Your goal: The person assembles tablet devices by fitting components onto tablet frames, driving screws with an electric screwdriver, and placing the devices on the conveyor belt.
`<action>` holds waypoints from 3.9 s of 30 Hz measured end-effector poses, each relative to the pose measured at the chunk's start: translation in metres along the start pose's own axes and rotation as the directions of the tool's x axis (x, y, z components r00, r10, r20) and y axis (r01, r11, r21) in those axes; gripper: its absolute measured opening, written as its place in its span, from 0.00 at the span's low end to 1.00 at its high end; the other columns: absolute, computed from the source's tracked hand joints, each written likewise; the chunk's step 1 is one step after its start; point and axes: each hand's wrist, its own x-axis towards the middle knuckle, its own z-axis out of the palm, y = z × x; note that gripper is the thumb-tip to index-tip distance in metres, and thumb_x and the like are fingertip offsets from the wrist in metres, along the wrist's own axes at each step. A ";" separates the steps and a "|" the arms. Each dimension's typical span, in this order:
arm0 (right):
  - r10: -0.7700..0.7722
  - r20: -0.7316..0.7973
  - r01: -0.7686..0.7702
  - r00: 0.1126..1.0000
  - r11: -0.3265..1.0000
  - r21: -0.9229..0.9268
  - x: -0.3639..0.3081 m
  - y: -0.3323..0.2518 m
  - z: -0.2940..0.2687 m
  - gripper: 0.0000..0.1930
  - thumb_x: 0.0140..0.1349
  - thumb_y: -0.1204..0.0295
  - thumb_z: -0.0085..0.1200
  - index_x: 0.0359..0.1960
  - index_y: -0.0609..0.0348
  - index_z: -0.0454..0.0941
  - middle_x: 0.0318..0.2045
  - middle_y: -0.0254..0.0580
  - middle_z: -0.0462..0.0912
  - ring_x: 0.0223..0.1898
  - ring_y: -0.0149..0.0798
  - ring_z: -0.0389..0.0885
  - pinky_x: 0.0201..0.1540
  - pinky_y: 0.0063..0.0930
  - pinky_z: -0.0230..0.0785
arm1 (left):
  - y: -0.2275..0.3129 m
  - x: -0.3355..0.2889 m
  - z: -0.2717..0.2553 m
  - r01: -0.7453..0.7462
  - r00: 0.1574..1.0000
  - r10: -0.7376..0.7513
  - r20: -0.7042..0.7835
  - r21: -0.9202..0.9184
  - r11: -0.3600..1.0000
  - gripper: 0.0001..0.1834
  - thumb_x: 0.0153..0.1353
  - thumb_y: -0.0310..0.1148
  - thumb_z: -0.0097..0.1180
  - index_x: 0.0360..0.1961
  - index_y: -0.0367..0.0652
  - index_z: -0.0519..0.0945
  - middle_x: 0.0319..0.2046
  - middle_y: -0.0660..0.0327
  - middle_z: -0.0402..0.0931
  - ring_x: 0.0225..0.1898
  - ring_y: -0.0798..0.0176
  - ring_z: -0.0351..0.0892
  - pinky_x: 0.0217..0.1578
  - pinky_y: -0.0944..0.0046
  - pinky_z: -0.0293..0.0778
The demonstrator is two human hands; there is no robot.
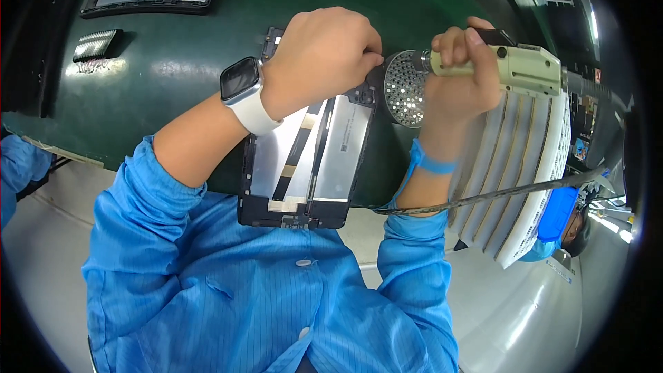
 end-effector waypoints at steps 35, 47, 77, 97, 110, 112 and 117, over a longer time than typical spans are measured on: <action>-0.061 -0.069 0.047 0.996 0.982 -0.182 0.008 0.018 -0.002 0.04 0.53 0.82 0.53 0.31 0.71 0.76 0.15 0.38 0.70 0.14 0.32 0.67 0.22 0.27 0.64 | -0.002 0.000 0.000 -0.038 0.999 0.039 -0.019 0.042 0.998 0.08 0.56 0.36 0.61 0.30 0.44 0.86 0.31 0.60 0.82 0.38 0.52 0.81 0.37 0.55 0.76; 0.118 0.167 -0.116 0.979 0.993 -0.019 -0.039 -0.008 0.021 0.11 0.54 0.80 0.50 0.39 0.73 0.74 0.17 0.41 0.70 0.16 0.32 0.66 0.23 0.29 0.63 | 0.000 -0.002 -0.002 0.022 1.000 -0.022 0.004 -0.007 1.000 0.08 0.55 0.35 0.62 0.31 0.44 0.86 0.31 0.59 0.82 0.36 0.51 0.81 0.36 0.55 0.76; 0.006 0.108 -0.010 0.994 0.999 0.037 -0.018 -0.019 -0.007 0.09 0.56 0.79 0.50 0.38 0.71 0.75 0.18 0.40 0.71 0.19 0.33 0.69 0.25 0.29 0.64 | 0.004 -0.044 -0.026 -0.382 0.920 0.351 0.172 0.209 0.900 0.20 0.53 0.38 0.66 0.49 0.50 0.84 0.61 0.58 0.71 0.61 0.53 0.68 0.59 0.52 0.67; 0.144 0.214 -0.160 0.966 0.985 0.059 -0.037 -0.004 0.014 0.09 0.55 0.81 0.51 0.37 0.73 0.75 0.15 0.39 0.71 0.16 0.32 0.69 0.23 0.28 0.65 | 0.020 -0.081 -0.037 -0.261 0.961 0.248 0.123 0.102 0.960 0.17 0.54 0.37 0.66 0.45 0.46 0.84 0.58 0.56 0.73 0.66 0.44 0.64 0.64 0.41 0.61; 0.189 0.226 -0.170 0.956 0.980 -0.099 -0.039 -0.010 0.018 0.09 0.50 0.81 0.56 0.34 0.70 0.78 0.20 0.40 0.76 0.18 0.30 0.73 0.22 0.23 0.65 | 0.048 -0.203 -0.095 0.442 0.889 -0.409 0.206 -0.150 0.884 0.39 0.53 0.31 0.70 0.66 0.36 0.68 0.17 0.61 0.75 0.18 0.58 0.76 0.24 0.63 0.73; 0.190 0.239 -0.175 0.952 0.981 -0.083 -0.038 -0.007 0.016 0.09 0.49 0.82 0.55 0.34 0.70 0.78 0.20 0.41 0.77 0.18 0.30 0.72 0.22 0.23 0.65 | 0.056 -0.211 -0.096 0.516 0.826 -0.458 0.330 -0.112 0.849 0.45 0.56 0.34 0.69 0.70 0.36 0.58 0.17 0.59 0.76 0.17 0.58 0.75 0.24 0.64 0.73; 0.224 0.365 -0.239 0.904 0.971 -0.004 -0.033 -0.007 0.007 0.10 0.49 0.81 0.55 0.35 0.70 0.77 0.20 0.42 0.77 0.18 0.30 0.72 0.22 0.23 0.64 | 0.049 -0.224 -0.071 0.641 0.766 -0.441 0.467 -0.502 0.581 0.53 0.61 0.35 0.65 0.76 0.41 0.39 0.27 0.54 0.81 0.21 0.65 0.78 0.27 0.69 0.74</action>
